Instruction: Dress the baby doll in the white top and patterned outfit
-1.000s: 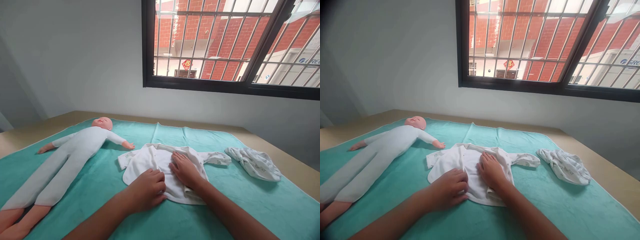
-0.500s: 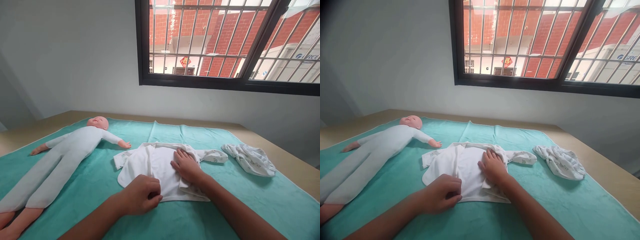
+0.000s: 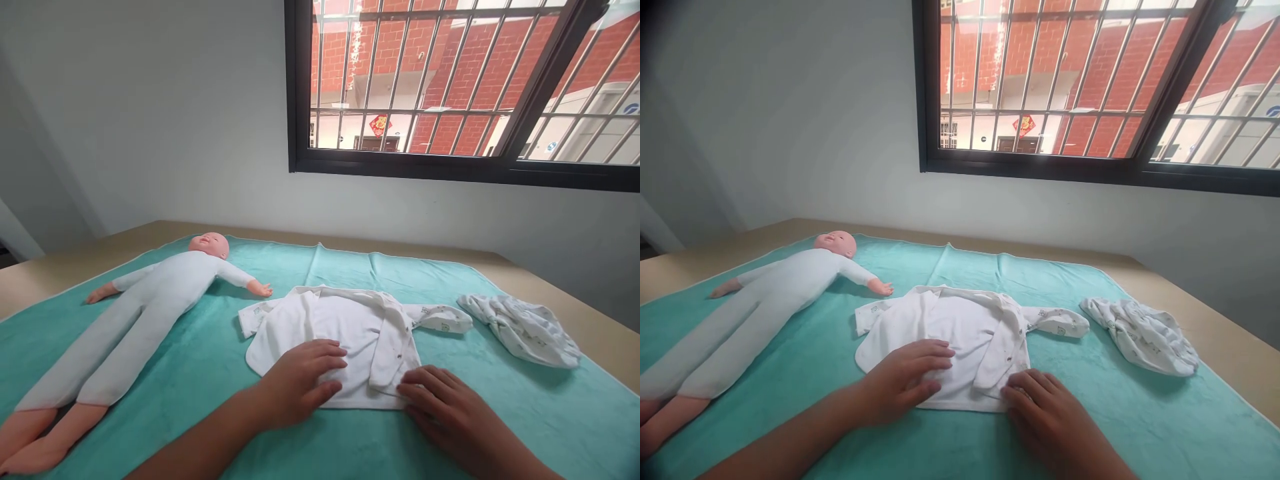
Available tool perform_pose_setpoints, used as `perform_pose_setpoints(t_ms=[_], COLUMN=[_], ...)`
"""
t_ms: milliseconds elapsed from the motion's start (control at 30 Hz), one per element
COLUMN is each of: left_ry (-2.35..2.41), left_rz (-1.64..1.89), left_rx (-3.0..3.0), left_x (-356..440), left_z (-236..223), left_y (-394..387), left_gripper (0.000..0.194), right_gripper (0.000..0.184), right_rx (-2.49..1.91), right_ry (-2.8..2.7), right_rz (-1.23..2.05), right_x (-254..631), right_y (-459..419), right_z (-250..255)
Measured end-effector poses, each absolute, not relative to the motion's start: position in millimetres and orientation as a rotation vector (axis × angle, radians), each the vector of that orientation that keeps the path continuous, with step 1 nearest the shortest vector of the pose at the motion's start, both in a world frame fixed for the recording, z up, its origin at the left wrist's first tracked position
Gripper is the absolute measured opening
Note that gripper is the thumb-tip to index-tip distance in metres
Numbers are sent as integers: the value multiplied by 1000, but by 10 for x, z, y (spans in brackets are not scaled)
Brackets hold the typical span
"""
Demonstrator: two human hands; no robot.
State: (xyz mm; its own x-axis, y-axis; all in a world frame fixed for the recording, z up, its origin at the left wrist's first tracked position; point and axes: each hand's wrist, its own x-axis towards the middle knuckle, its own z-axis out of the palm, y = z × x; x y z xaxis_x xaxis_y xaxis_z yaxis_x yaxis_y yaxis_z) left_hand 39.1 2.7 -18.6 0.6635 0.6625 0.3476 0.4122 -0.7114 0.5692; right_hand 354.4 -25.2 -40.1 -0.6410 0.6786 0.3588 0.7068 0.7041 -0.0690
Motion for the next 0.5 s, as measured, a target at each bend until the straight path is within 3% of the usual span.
perform_pose_setpoints(t_ms=[233,500], left_ry=[744,678], left_rz=[349,371], left_rx=[2535,2449], left_x=[413,395], left_z=[-20,-13], left_y=[-69,-73], left_gripper=[49,29], right_gripper=[28,19], right_rx=[-995,-1167], right_ry=[-2604,-2656], right_rz=[-185,43], right_x=[3682,3637], right_y=[-267,-281], right_z=[-324,-242])
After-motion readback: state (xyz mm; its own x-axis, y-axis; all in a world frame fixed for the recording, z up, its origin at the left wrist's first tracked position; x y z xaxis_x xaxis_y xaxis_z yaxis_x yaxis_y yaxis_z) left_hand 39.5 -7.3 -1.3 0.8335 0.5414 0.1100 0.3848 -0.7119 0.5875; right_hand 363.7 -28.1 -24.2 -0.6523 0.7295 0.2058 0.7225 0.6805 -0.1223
